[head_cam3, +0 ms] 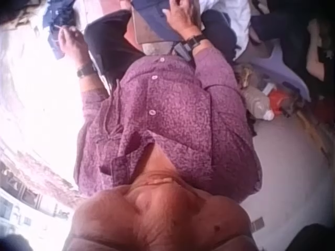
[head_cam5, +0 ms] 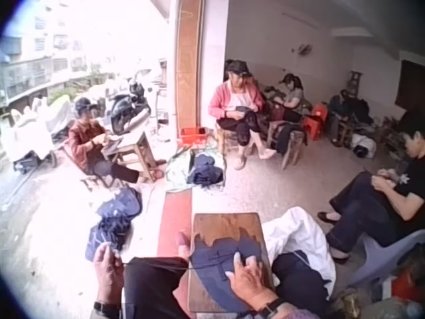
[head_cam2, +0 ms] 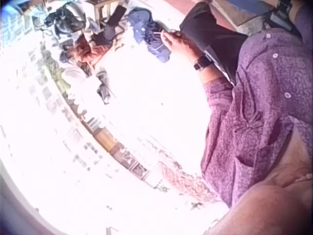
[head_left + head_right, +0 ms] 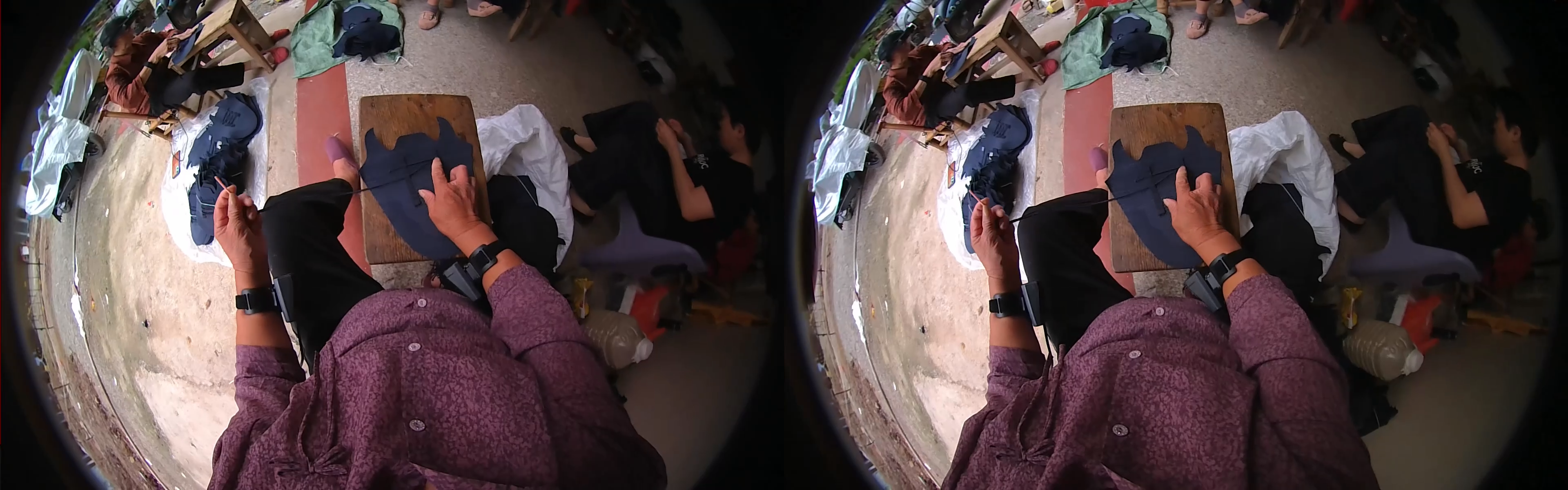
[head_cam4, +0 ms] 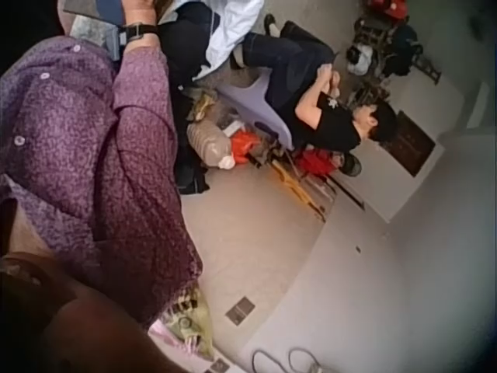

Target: Manually sewing or assembling parts of a shoe upper.

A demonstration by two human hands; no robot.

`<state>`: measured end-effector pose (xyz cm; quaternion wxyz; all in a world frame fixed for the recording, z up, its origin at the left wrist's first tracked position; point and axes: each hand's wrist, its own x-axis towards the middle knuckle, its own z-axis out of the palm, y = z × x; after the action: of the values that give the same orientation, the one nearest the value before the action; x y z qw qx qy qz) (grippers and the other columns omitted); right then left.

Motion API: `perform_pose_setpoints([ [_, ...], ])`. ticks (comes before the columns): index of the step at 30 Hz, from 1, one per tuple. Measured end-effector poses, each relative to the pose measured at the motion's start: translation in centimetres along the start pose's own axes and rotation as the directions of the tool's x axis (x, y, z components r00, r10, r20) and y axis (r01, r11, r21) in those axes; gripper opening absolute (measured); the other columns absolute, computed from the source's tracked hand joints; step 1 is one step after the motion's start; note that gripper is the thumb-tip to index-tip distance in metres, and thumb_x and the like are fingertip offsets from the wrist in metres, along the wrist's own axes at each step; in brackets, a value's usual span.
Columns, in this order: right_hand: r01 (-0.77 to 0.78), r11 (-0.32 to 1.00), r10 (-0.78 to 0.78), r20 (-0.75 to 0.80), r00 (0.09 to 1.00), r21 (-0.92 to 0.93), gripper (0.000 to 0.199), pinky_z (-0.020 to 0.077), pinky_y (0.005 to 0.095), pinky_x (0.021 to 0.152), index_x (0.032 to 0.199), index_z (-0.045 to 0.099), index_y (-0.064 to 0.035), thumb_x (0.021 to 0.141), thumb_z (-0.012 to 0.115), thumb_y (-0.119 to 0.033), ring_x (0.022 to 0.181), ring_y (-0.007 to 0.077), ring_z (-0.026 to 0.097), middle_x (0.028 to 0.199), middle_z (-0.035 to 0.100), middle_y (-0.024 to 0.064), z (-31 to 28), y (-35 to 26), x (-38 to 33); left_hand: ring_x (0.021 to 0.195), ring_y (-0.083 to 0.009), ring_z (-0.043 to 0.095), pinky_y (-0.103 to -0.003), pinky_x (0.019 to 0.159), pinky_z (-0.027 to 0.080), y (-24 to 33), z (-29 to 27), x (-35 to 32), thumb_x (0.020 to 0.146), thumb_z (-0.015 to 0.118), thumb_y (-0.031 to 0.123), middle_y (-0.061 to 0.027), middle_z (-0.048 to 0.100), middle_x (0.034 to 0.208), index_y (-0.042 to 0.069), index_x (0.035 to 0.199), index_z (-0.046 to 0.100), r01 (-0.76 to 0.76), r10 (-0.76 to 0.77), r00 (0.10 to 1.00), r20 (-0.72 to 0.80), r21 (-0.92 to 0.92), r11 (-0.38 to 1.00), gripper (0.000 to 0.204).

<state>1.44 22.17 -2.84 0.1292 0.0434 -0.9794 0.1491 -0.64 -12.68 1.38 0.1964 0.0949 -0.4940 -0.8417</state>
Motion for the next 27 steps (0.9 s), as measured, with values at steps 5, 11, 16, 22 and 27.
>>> perform_pose_setpoints([
  [5, 0.029, 1.0, -0.03, 0.106, 0.994, 0.005, 0.067, 0.0414, 0.0443, 0.08, 0.133, 0.047, 0.0012, 0.076, 0.075, -0.02, 0.09, 0.033, 0.049, 0.093, 0.052, 0.0178, -0.6, 0.1, 0.6, 0.059, -0.004, 0.046, -0.018, 0.053, 0.037, -1.7, 5.1, -3.5, 0.093, 0.062, 0.011, 0.0043, 0.055, 0.07, 0.003, 0.102, 0.068, 0.012, -0.208, 0.883, 0.42, 0.423, 0.906, 0.013],
  [11, 0.137, 0.968, -0.153, 0.06, 0.986, 0.208, 0.062, 0.0423, 0.0428, 0.083, 0.125, 0.053, 0.0012, 0.073, 0.077, -0.022, 0.094, 0.033, 0.05, 0.102, 0.05, 0.0181, -1.7, 0.7, -2.4, 0.07, -0.0132, 0.061, -0.026, 0.068, 0.05, -6.4, 11.4, -5.7, 0.089, 0.063, 0.003, -0.0022, 0.065, 0.077, 0.0, 0.099, 0.066, -0.352, -0.318, 0.627, 0.711, 0.623, 0.699, 0.011],
  [16, 0.188, 0.963, -0.196, 0.021, 0.98, 0.191, 0.055, 0.0425, 0.0413, 0.085, 0.119, 0.058, 0.0005, 0.073, 0.077, -0.023, 0.097, 0.0342, 0.05, 0.114, 0.048, 0.02, -1.9, 1.0, -3.5, 0.081, -0.0322, 0.068, -0.036, 0.072, 0.053, -8.5, 13.3, -5.4, 0.084, 0.064, 0.009, -0.0159, 0.069, 0.084, 0.005, 0.089, 0.069, -0.46, -0.386, 0.599, 0.701, 0.696, 0.551, 0.008],
  [22, 0.209, 0.957, -0.215, 0.006, 0.977, 0.199, 0.052, 0.0442, 0.0425, 0.084, 0.118, 0.059, 0.0003, 0.075, 0.075, -0.025, 0.097, 0.0356, 0.049, 0.118, 0.048, 0.021, -1.4, 1.5, -3.6, 0.078, -0.0352, 0.067, -0.039, 0.069, 0.053, -9.7, 15.3, -5.1, 0.083, 0.064, 0.014, -0.0172, 0.067, 0.081, 0.006, 0.085, 0.069, -0.583, -0.426, 0.578, 0.696, 0.718, 0.381, 0.01],
  [27, 0.2, 0.957, -0.205, 0.002, 0.979, 0.211, 0.051, 0.0436, 0.0433, 0.084, 0.117, 0.059, 0.0007, 0.076, 0.074, -0.024, 0.097, 0.0362, 0.049, 0.12, 0.047, 0.0228, -1.5, 1.5, -3.6, 0.076, -0.0371, 0.066, -0.041, 0.067, 0.053, -9.6, 17.4, -5.4, 0.082, 0.063, 0.015, -0.0187, 0.066, 0.079, 0.005, 0.081, 0.068, -0.651, -0.476, 0.57, 0.67, 0.721, 0.236, 0.011],
])
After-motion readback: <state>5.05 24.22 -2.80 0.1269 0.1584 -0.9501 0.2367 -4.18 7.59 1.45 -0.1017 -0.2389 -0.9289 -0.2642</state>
